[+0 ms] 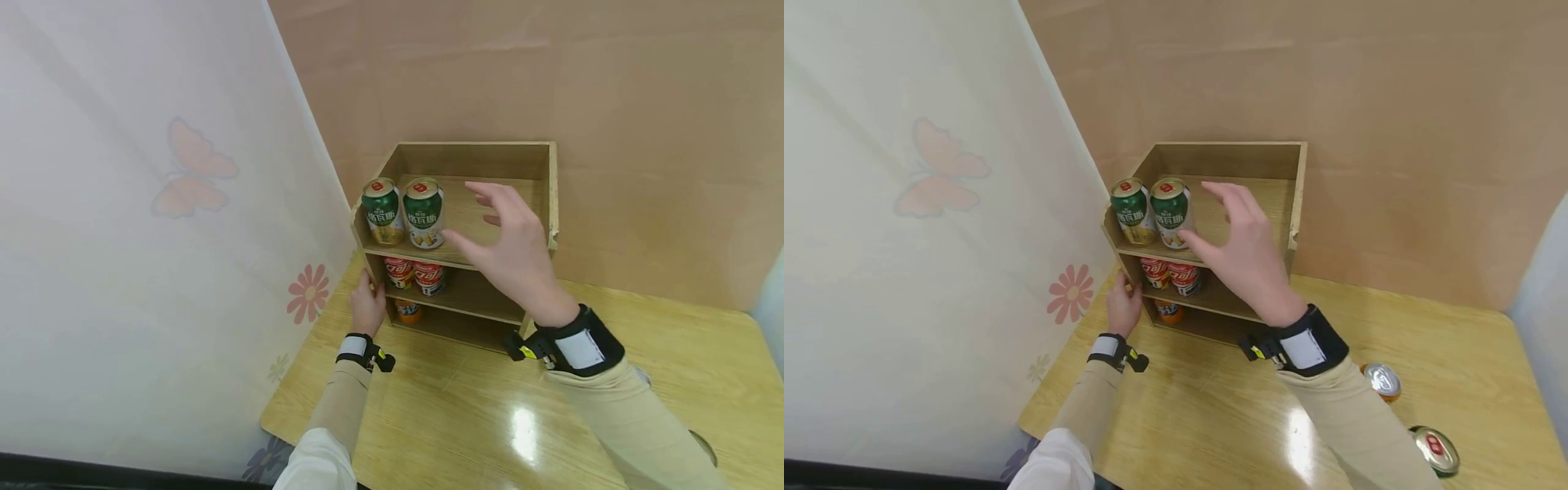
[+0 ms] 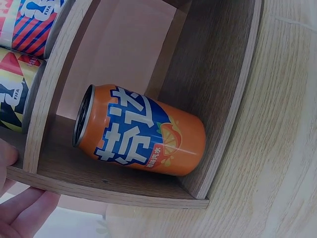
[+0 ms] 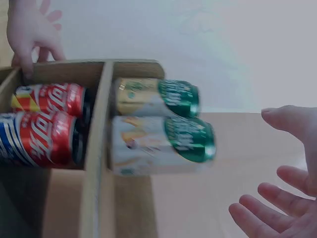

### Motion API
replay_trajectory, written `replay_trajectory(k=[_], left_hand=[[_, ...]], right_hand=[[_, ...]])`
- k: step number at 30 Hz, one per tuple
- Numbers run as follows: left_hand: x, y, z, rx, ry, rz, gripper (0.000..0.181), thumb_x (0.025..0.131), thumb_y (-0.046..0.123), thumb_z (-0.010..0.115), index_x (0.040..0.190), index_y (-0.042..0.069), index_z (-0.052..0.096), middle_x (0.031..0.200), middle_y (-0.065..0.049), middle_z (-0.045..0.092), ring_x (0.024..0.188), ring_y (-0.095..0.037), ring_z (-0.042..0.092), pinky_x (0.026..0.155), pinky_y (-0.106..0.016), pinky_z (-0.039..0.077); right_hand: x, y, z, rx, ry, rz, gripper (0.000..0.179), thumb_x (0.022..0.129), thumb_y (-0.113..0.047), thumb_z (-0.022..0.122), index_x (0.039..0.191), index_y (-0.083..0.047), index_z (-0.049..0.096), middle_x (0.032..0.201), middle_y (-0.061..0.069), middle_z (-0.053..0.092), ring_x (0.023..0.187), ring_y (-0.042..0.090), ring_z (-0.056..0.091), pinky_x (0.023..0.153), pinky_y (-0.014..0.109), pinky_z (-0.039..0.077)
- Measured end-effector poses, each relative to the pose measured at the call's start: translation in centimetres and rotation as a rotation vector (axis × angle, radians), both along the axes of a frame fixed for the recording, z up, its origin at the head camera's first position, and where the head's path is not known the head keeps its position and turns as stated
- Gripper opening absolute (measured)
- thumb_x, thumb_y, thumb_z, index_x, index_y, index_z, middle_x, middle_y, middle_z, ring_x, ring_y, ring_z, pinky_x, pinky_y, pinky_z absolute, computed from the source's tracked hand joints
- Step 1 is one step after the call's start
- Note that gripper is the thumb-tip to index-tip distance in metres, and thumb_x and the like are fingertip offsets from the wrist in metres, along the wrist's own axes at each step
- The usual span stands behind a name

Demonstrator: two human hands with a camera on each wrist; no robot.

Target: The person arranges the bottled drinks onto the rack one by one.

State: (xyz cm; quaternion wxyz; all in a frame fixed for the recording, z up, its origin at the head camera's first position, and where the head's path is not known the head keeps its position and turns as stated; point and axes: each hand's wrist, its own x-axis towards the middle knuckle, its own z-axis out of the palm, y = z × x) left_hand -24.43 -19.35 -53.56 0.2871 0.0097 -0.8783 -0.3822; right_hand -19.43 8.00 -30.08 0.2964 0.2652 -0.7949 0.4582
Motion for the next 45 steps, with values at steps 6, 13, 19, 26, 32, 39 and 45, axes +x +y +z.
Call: replay_trajectory(k=[6, 13, 19, 26, 32, 39, 45], left_hand=[[0.2, -0.3, 0.0, 0.018, -0.005, 0.004, 0.023, 0.100, 0.007, 0.064, 0.122, 0.003, 0.057, 0.107, -0.021, 0.071, 0.080, -0.033, 0.074, 0.058, -0.044, 0.059], [0.1, -0.6, 0.0, 0.043, -0.017, -0.004, 0.026, 0.101, 0.008, 0.063, 0.125, 0.003, 0.056, 0.111, -0.022, 0.071, 0.086, -0.035, 0.074, 0.063, -0.046, 0.060], [0.1, -0.9, -0.5, 0.018, 0.005, 0.002, 0.024, 0.101, 0.009, 0.063, 0.124, 0.004, 0.057, 0.108, -0.022, 0.072, 0.080, -0.032, 0.074, 0.059, -0.044, 0.059], [0.2, -1.0, -0.9, -0.001, 0.032, 0.006, 0.026, 0.101, 0.010, 0.064, 0.126, 0.004, 0.057, 0.109, -0.023, 0.072, 0.082, -0.034, 0.074, 0.062, -0.046, 0.060], [0.0, -0.7, -0.7, 0.013, 0.016, -0.001, 0.027, 0.101, 0.010, 0.063, 0.127, 0.004, 0.057, 0.111, -0.023, 0.071, 0.084, -0.035, 0.074, 0.063, -0.047, 0.060], [-0.2, -0.5, -0.6, 0.006, 0.015, -0.002, 0.026, 0.102, 0.010, 0.063, 0.126, 0.004, 0.056, 0.111, -0.023, 0.072, 0.083, -0.034, 0.074, 0.062, -0.046, 0.060], [-0.3, -0.3, -0.6, -0.001, 0.021, -0.010, 0.026, 0.102, 0.011, 0.063, 0.126, 0.004, 0.056, 0.110, -0.023, 0.072, 0.083, -0.034, 0.074, 0.063, -0.046, 0.060]], right_hand=[[1.5, 2.9, 1.0, 0.000, 0.066, -0.072, 0.060, 0.078, -0.010, 0.091, 0.132, -0.005, 0.066, 0.127, 0.003, 0.066, 0.114, 0.020, 0.063, 0.087, 0.025, 0.054], [3.1, 7.0, 1.2, -0.099, -0.038, -0.181, 0.053, 0.080, -0.007, 0.088, 0.130, -0.008, 0.069, 0.126, 0.003, 0.069, 0.112, 0.003, 0.062, 0.085, 0.014, 0.050], [3.4, 11.0, -1.6, -0.164, -0.284, -0.271, 0.047, 0.094, -0.021, 0.077, 0.138, -0.016, 0.063, 0.132, 0.003, 0.065, 0.115, 0.008, 0.061, 0.081, 0.010, 0.048], [3.6, 14.2, -6.9, -0.018, -0.457, -0.331, 0.056, 0.099, -0.033, 0.068, 0.146, -0.006, 0.054, 0.137, 0.017, 0.060, 0.121, 0.033, 0.057, 0.076, 0.001, 0.040], [3.6, 15.9, -10.2, 0.109, -0.569, -0.272, 0.064, 0.101, -0.031, 0.065, 0.151, 0.002, 0.042, 0.144, 0.030, 0.049, 0.124, 0.055, 0.048, 0.090, 0.028, 0.053], [3.3, 16.8, -13.9, 0.248, -0.715, -0.189, 0.076, 0.101, -0.034, 0.063, 0.154, 0.008, 0.030, 0.148, 0.040, 0.036, 0.125, 0.067, 0.038, 0.090, 0.076, 0.039], [2.9, 17.4, -16.6, 0.298, -0.861, -0.129, 0.084, 0.100, -0.036, 0.065, 0.155, 0.010, 0.022, 0.150, 0.043, 0.027, 0.129, 0.067, 0.031, 0.090, 0.076, 0.039]])
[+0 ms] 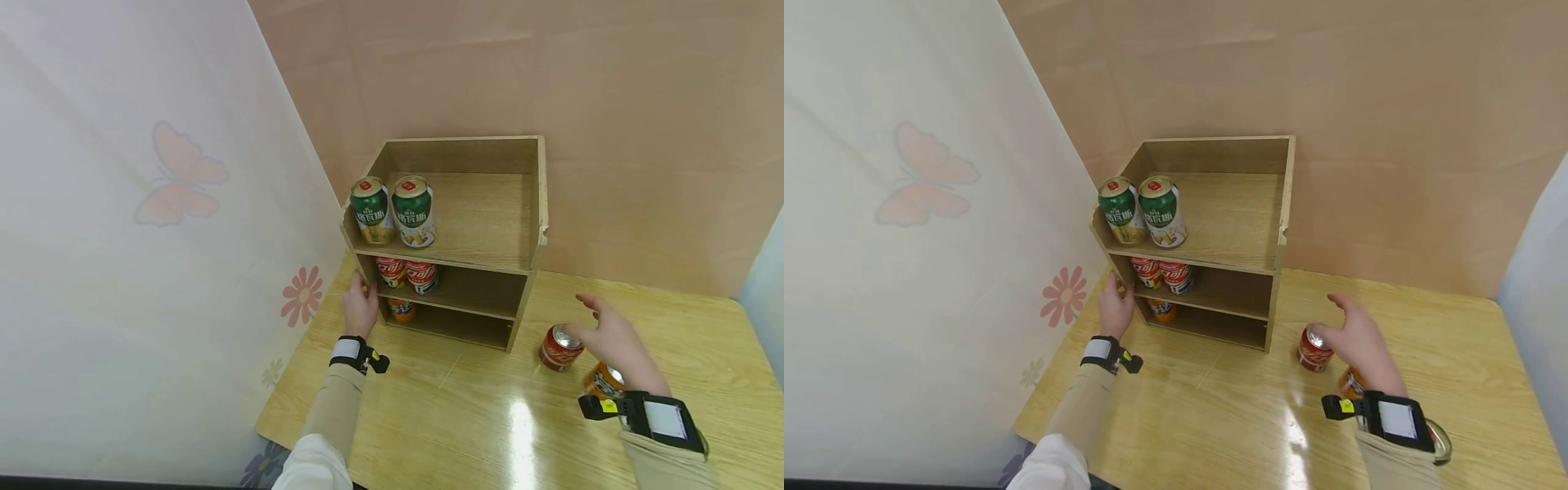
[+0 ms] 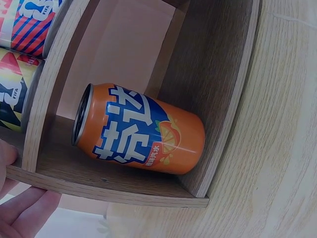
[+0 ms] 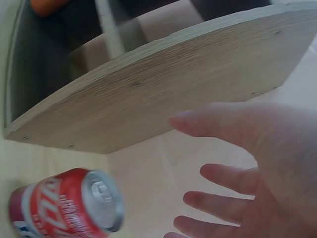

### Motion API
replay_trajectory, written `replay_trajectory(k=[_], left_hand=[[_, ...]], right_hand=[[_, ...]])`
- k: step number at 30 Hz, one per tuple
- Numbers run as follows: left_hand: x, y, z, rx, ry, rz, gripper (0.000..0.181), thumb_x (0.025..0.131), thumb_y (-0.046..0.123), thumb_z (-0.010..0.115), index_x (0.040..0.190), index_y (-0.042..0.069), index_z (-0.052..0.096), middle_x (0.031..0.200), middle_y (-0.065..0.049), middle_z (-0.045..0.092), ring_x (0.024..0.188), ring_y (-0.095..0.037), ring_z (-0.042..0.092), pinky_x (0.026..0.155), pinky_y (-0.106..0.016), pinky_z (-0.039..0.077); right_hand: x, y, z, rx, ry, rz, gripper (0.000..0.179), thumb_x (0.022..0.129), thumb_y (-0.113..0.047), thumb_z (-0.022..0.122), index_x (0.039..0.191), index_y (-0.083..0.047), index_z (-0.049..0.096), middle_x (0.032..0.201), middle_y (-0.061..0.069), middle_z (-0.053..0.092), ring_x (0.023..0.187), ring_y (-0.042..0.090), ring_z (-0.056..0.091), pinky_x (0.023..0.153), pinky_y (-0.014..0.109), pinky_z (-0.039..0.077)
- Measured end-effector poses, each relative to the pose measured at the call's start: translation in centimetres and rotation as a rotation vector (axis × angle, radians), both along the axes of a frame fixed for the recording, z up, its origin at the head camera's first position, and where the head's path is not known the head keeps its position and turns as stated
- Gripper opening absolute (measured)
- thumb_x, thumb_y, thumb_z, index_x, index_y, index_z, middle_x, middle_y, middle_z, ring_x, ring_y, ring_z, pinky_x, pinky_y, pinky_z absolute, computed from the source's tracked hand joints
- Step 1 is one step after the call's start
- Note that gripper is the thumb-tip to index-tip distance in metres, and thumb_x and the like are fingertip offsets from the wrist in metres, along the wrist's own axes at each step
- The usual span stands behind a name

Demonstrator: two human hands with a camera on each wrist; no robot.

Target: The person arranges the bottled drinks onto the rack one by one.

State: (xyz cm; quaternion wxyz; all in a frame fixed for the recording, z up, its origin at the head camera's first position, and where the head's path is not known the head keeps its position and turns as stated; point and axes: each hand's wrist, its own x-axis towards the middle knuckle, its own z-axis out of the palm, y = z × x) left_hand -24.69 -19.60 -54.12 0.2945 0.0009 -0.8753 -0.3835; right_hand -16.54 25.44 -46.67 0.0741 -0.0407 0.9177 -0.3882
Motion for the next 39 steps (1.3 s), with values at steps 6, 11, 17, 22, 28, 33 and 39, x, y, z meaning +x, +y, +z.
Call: replay_trajectory(k=[6, 11, 17, 22, 28, 33, 39], left_hand=[[0.0, 0.1, 0.1, -0.003, -0.006, 0.008, 0.025, 0.102, 0.012, 0.063, 0.125, 0.004, 0.057, 0.108, -0.021, 0.073, 0.079, -0.032, 0.074, 0.058, -0.045, 0.059], [0.0, 0.1, 0.1, -0.003, -0.011, 0.013, 0.025, 0.102, 0.011, 0.063, 0.125, 0.004, 0.057, 0.107, -0.020, 0.073, 0.076, -0.030, 0.074, 0.056, -0.043, 0.058], [0.0, 0.2, 0.3, 0.008, -0.028, 0.008, 0.026, 0.102, 0.012, 0.063, 0.126, 0.004, 0.057, 0.110, -0.020, 0.073, 0.081, -0.032, 0.075, 0.061, -0.045, 0.060], [0.0, 0.1, 0.1, 0.010, -0.033, 0.007, 0.026, 0.102, 0.012, 0.062, 0.126, 0.004, 0.056, 0.111, -0.021, 0.072, 0.083, -0.033, 0.074, 0.062, -0.046, 0.060], [0.0, 0.2, 0.1, 0.003, -0.025, 0.005, 0.026, 0.102, 0.011, 0.063, 0.126, 0.003, 0.056, 0.110, -0.022, 0.072, 0.082, -0.034, 0.074, 0.061, -0.046, 0.060], [0.0, 0.2, 0.2, 0.010, -0.026, 0.006, 0.027, 0.102, 0.011, 0.063, 0.127, 0.003, 0.056, 0.110, -0.023, 0.072, 0.082, -0.034, 0.074, 0.060, -0.045, 0.060], [0.0, 0.1, 0.1, 0.006, -0.031, 0.008, 0.027, 0.102, 0.011, 0.062, 0.127, 0.003, 0.056, 0.111, -0.023, 0.072, 0.084, -0.034, 0.074, 0.061, -0.045, 0.060]], right_hand=[[-0.3, 0.0, -2.0, 0.047, -0.072, 0.020, 0.090, 0.094, -0.030, 0.073, 0.150, 0.019, 0.021, 0.144, 0.049, 0.026, 0.121, 0.068, 0.037, 0.090, 0.073, 0.042], [-0.5, -0.6, -3.8, 0.023, -0.080, -0.017, 0.099, 0.087, -0.021, 0.079, 0.149, 0.022, 0.015, 0.131, 0.050, 0.040, 0.108, 0.060, 0.052, 0.083, 0.062, 0.051], [-0.6, -0.9, -5.5, 0.009, -0.041, -0.071, 0.105, 0.081, -0.017, 0.084, 0.147, 0.024, 0.014, 0.108, 0.041, 0.055, 0.092, 0.048, 0.059, 0.074, 0.054, 0.052], [-0.7, -0.8, -6.8, 0.006, -0.067, -0.107, 0.107, 0.082, -0.021, 0.084, 0.147, 0.025, 0.012, 0.131, 0.053, 0.037, 0.115, 0.065, 0.045, 0.092, 0.069, 0.043], [-0.8, -0.8, -7.8, -0.018, -0.107, -0.175, 0.108, 0.084, -0.024, 0.082, 0.149, 0.022, 0.009, 0.133, 0.052, 0.036, 0.117, 0.065, 0.043, 0.094, 0.068, 0.042], [-0.8, -0.9, -8.2, -0.024, -0.091, -0.200, 0.100, 0.084, -0.022, 0.082, 0.146, 0.023, 0.019, 0.132, 0.049, 0.040, 0.116, 0.063, 0.046, 0.093, 0.067, 0.043], [-0.8, -1.3, -9.1, 0.000, -0.036, -0.228, 0.085, 0.084, -0.020, 0.081, 0.137, 0.025, 0.032, 0.124, 0.047, 0.048, 0.109, 0.061, 0.053, 0.087, 0.065, 0.047]])
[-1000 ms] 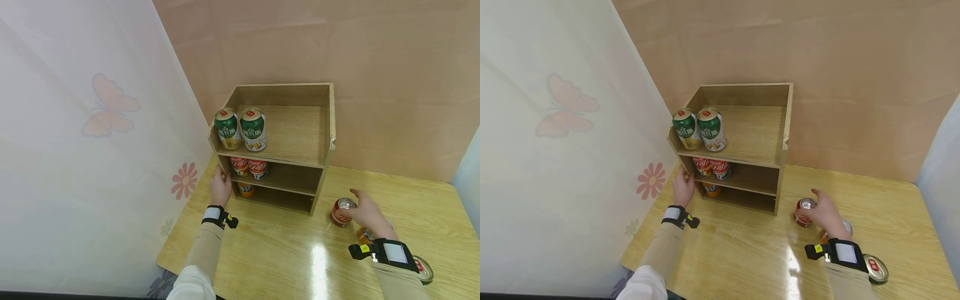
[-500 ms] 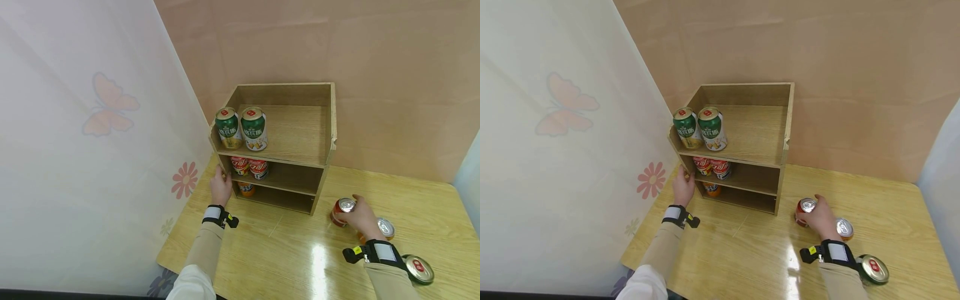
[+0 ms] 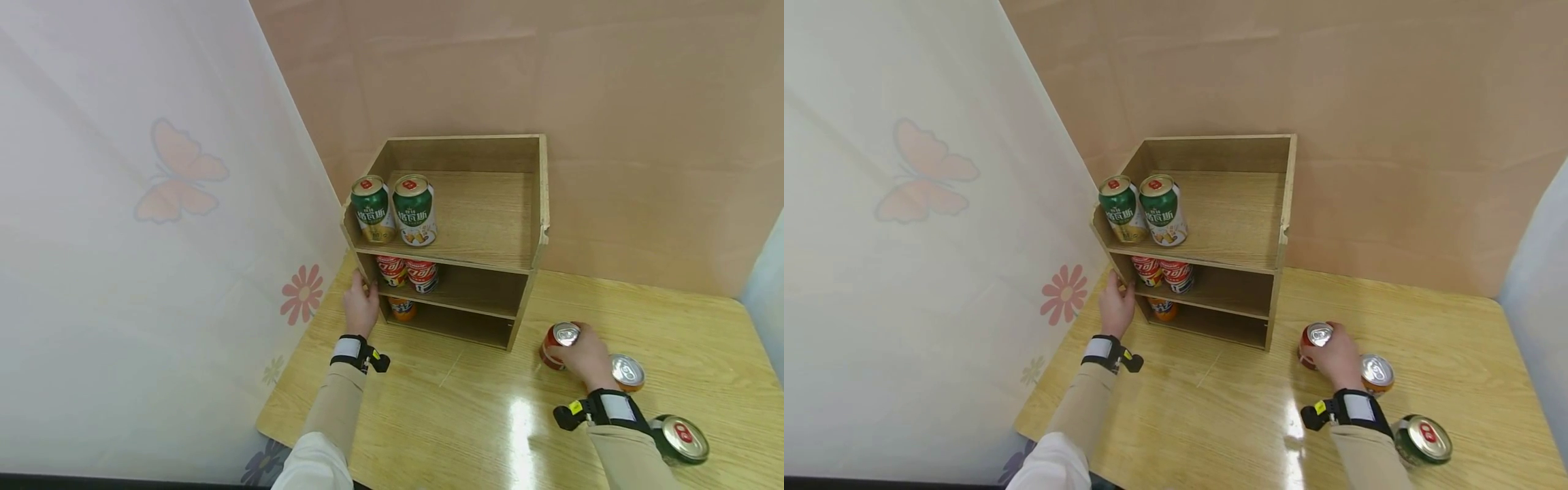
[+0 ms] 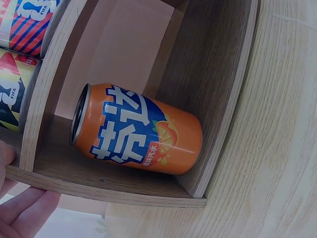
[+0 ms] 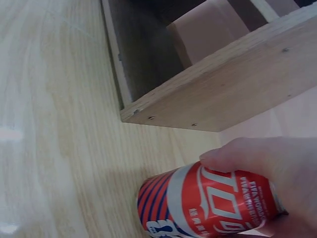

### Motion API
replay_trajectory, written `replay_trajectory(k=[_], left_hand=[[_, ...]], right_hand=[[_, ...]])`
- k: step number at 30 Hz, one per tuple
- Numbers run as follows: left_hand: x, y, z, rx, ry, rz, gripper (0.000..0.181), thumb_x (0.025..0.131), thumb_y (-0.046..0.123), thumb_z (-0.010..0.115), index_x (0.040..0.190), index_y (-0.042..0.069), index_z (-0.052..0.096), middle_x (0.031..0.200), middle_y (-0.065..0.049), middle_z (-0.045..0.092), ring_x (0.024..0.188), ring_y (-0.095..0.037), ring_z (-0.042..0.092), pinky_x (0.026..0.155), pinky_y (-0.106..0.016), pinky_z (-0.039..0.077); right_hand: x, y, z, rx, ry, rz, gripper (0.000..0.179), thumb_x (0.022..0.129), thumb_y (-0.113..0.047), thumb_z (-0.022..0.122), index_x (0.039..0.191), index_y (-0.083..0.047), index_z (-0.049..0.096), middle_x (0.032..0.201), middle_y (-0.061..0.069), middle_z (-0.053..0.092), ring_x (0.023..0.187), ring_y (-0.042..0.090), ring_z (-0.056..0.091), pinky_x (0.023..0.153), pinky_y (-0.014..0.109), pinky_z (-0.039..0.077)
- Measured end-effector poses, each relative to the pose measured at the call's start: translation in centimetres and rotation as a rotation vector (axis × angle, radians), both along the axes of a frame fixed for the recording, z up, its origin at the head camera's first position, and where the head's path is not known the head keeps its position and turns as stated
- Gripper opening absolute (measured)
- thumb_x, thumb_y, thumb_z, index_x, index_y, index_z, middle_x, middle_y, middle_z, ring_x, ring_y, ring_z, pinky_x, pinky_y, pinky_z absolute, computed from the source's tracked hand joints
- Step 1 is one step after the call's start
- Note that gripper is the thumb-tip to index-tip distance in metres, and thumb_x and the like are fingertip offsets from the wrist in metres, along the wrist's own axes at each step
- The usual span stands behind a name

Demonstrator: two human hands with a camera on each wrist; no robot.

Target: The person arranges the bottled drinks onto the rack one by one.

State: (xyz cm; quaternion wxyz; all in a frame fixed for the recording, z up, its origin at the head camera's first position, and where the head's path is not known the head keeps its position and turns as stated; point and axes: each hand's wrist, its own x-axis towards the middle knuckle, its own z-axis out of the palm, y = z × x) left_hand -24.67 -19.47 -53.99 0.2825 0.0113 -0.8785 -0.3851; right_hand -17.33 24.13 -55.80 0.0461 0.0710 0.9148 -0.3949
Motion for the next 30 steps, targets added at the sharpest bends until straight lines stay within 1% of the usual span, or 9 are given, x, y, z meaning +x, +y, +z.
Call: replay_trajectory(k=[7, 10, 15, 22, 26, 30], left_hand=[[-0.1, 0.0, -0.1, -0.020, 0.031, 0.017, 0.024, 0.102, 0.011, 0.063, 0.123, 0.003, 0.057, 0.107, -0.022, 0.073, 0.077, -0.032, 0.074, 0.057, -0.045, 0.059], [-0.1, 0.0, -0.1, -0.025, 0.040, 0.016, 0.023, 0.102, 0.011, 0.063, 0.123, 0.002, 0.057, 0.106, -0.022, 0.073, 0.077, -0.033, 0.074, 0.057, -0.045, 0.059], [0.0, 0.0, -0.3, -0.018, 0.050, 0.009, 0.024, 0.101, 0.010, 0.064, 0.122, 0.003, 0.057, 0.106, -0.023, 0.073, 0.076, -0.033, 0.074, 0.057, -0.045, 0.059], [0.0, -0.2, -0.5, -0.025, 0.062, 0.010, 0.023, 0.101, 0.011, 0.064, 0.121, 0.002, 0.057, 0.106, -0.023, 0.073, 0.077, -0.033, 0.074, 0.058, -0.045, 0.059], [0.0, -0.1, -0.4, -0.023, 0.053, 0.010, 0.022, 0.102, 0.011, 0.064, 0.121, 0.002, 0.057, 0.106, -0.022, 0.073, 0.078, -0.033, 0.074, 0.059, -0.045, 0.059], [0.1, 0.1, -0.1, -0.022, 0.054, 0.005, 0.022, 0.102, 0.010, 0.063, 0.121, 0.001, 0.057, 0.106, -0.024, 0.072, 0.078, -0.034, 0.074, 0.059, -0.046, 0.059]], right_hand=[[0.3, -0.5, -0.9, 0.005, 0.088, -0.020, 0.074, 0.083, -0.016, 0.080, 0.131, 0.023, 0.039, 0.119, 0.045, 0.052, 0.104, 0.058, 0.057, 0.084, 0.065, 0.048], [0.4, -0.7, -1.1, 0.008, 0.114, -0.028, 0.073, 0.083, -0.015, 0.080, 0.130, 0.023, 0.039, 0.118, 0.044, 0.052, 0.103, 0.059, 0.056, 0.085, 0.065, 0.047], [0.8, -1.0, -1.6, 0.020, 0.132, -0.045, 0.075, 0.083, -0.015, 0.081, 0.131, 0.023, 0.037, 0.117, 0.045, 0.052, 0.104, 0.059, 0.056, 0.086, 0.066, 0.047], [1.4, -1.6, -2.1, 0.031, 0.176, -0.084, 0.074, 0.084, -0.016, 0.080, 0.131, 0.022, 0.039, 0.117, 0.044, 0.053, 0.104, 0.059, 0.057, 0.084, 0.067, 0.047], [1.7, -1.7, -2.2, 0.036, 0.195, -0.099, 0.074, 0.084, -0.016, 0.081, 0.132, 0.021, 0.039, 0.117, 0.044, 0.053, 0.104, 0.059, 0.057, 0.084, 0.067, 0.047], [1.8, -1.8, -2.3, 0.033, 0.197, -0.110, 0.075, 0.085, -0.018, 0.081, 0.134, 0.020, 0.038, 0.119, 0.044, 0.052, 0.106, 0.060, 0.056, 0.084, 0.068, 0.047]])
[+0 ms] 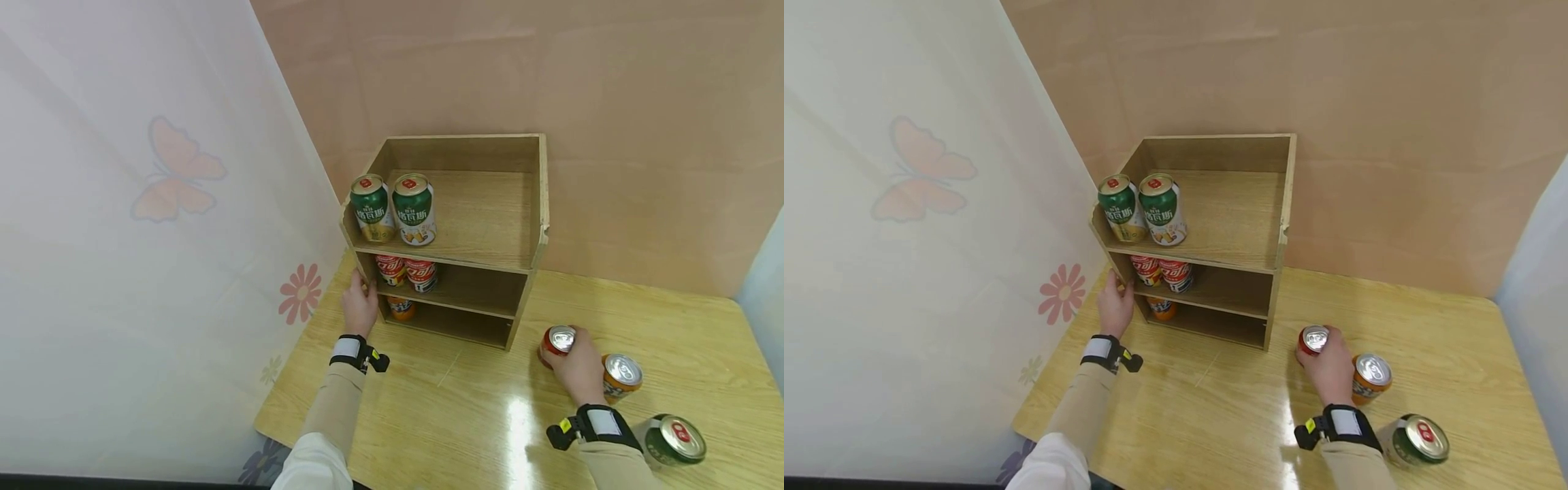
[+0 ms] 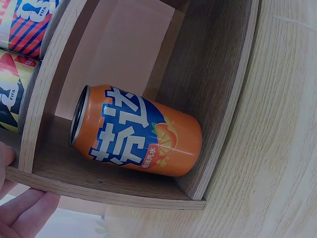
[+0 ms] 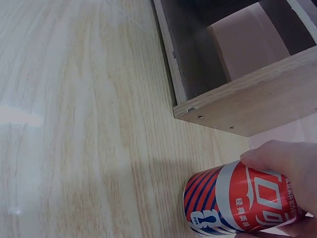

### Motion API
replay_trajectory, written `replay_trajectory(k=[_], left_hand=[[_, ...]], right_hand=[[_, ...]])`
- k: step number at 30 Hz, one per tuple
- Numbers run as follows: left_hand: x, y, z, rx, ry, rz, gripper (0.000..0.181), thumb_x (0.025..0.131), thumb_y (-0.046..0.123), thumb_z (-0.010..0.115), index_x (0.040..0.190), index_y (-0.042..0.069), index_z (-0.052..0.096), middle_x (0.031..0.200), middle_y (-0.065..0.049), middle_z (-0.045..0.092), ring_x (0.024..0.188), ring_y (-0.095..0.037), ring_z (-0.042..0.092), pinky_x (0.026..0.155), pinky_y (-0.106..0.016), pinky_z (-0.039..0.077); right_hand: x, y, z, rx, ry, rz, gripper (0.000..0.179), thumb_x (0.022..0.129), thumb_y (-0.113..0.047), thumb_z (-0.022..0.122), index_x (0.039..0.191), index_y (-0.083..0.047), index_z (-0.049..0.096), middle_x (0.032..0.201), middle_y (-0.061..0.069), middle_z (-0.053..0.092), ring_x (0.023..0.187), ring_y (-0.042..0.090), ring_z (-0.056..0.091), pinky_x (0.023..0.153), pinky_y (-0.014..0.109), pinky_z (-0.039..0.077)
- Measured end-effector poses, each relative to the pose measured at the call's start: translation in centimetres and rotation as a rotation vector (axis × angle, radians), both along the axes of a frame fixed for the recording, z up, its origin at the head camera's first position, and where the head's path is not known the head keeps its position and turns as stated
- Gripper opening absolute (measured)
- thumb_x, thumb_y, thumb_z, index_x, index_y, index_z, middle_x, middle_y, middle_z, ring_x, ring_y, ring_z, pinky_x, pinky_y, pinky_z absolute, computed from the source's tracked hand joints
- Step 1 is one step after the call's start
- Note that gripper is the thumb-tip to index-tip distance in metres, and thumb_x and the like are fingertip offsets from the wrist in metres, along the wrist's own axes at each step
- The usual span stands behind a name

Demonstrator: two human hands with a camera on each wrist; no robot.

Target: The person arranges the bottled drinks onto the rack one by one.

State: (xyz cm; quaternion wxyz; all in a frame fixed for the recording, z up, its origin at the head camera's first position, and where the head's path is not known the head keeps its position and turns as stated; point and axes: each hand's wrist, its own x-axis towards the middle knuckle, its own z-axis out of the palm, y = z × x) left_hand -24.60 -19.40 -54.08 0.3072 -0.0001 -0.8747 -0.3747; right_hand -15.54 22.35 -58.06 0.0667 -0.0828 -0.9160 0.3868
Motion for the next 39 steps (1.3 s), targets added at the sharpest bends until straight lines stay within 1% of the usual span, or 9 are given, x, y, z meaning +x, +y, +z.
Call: replay_trajectory(k=[6, 10, 14, 17, 21, 26, 29, 32, 39], left_hand=[[0.2, 0.2, 0.3, -0.001, 0.000, 0.005, 0.022, 0.101, 0.009, 0.064, 0.120, 0.000, 0.057, 0.105, -0.025, 0.072, 0.079, -0.035, 0.074, 0.059, -0.046, 0.059], [0.1, 0.1, 0.2, 0.007, -0.022, 0.005, 0.023, 0.102, 0.010, 0.063, 0.122, 0.001, 0.057, 0.107, -0.026, 0.072, 0.083, -0.036, 0.074, 0.063, -0.047, 0.060], [0.0, 0.1, 0.2, 0.018, -0.038, 0.000, 0.024, 0.102, 0.011, 0.062, 0.123, 0.001, 0.056, 0.109, -0.026, 0.071, 0.085, -0.035, 0.074, 0.064, -0.047, 0.060], [0.0, 0.1, 0.1, 0.015, -0.026, 0.001, 0.024, 0.102, 0.011, 0.063, 0.122, 0.001, 0.057, 0.108, -0.025, 0.072, 0.083, -0.035, 0.074, 0.062, -0.047, 0.060], [0.0, 0.1, 0.1, 0.004, 0.004, 0.002, 0.024, 0.101, 0.010, 0.064, 0.122, 0.001, 0.057, 0.106, -0.025, 0.072, 0.081, -0.035, 0.074, 0.061, -0.047, 0.060], [-0.1, 0.1, -0.1, -0.008, 0.012, 0.007, 0.023, 0.101, 0.010, 0.064, 0.121, 0.001, 0.058, 0.106, -0.025, 0.072, 0.081, -0.034, 0.074, 0.061, -0.046, 0.060], [0.0, 0.1, -0.1, -0.011, 0.011, 0.008, 0.022, 0.101, 0.011, 0.064, 0.120, 0.001, 0.057, 0.104, -0.025, 0.072, 0.079, -0.034, 0.074, 0.060, -0.046, 0.059], [0.0, 0.1, -0.1, -0.015, 0.016, 0.006, 0.022, 0.101, 0.010, 0.065, 0.119, 0.001, 0.057, 0.102, -0.025, 0.072, 0.076, -0.034, 0.074, 0.057, -0.046, 0.058], [-0.1, 0.0, -0.2, -0.012, 0.011, 0.003, 0.025, 0.101, 0.011, 0.064, 0.125, 0.004, 0.059, 0.104, -0.020, 0.074, 0.073, -0.031, 0.074, 0.056, -0.045, 0.058]], right_hand=[[0.3, -0.3, -0.2, -0.002, 0.008, -0.032, 0.075, 0.085, -0.017, 0.081, 0.135, 0.018, 0.038, 0.121, 0.043, 0.051, 0.109, 0.060, 0.054, 0.085, 0.069, 0.046], [0.5, -0.7, -0.4, -0.006, 0.019, -0.050, 0.075, 0.085, -0.015, 0.081, 0.136, 0.017, 0.038, 0.124, 0.042, 0.048, 0.112, 0.060, 0.052, 0.088, 0.070, 0.044], [0.7, -0.8, -0.6, -0.005, 0.051, -0.054, 0.075, 0.084, -0.013, 0.082, 0.137, 0.017, 0.038, 0.123, 0.042, 0.049, 0.110, 0.060, 0.052, 0.085, 0.071, 0.045], [1.0, -0.9, -0.8, -0.006, 0.072, -0.058, 0.075, 0.082, -0.011, 0.084, 0.137, 0.016, 0.039, 0.123, 0.042, 0.050, 0.109, 0.060, 0.053, 0.085, 0.070, 0.045], [1.3, -0.9, -1.0, -0.017, 0.075, -0.061, 0.076, 0.080, -0.008, 0.085, 0.136, 0.014, 0.040, 0.124, 0.040, 0.051, 0.111, 0.059, 0.053, 0.087, 0.069, 0.045], [1.6, -0.7, -1.0, -0.023, 0.075, -0.070, 0.073, 0.081, -0.011, 0.084, 0.136, 0.012, 0.042, 0.124, 0.039, 0.053, 0.109, 0.058, 0.055, 0.086, 0.069, 0.045], [1.9, -0.5, -0.9, -0.011, 0.078, -0.074, 0.073, 0.081, -0.013, 0.085, 0.136, 0.011, 0.044, 0.123, 0.038, 0.055, 0.108, 0.057, 0.057, 0.084, 0.068, 0.046], [2.2, -0.4, -0.7, 0.002, 0.092, -0.075, 0.073, 0.079, -0.012, 0.086, 0.135, 0.011, 0.046, 0.121, 0.038, 0.057, 0.107, 0.056, 0.058, 0.083, 0.067, 0.047], [2.8, -0.2, 0.4, 0.005, 0.117, -0.091, 0.074, 0.074, -0.009, 0.088, 0.133, 0.010, 0.048, 0.116, 0.039, 0.060, 0.100, 0.058, 0.061, 0.078, 0.066, 0.048]])
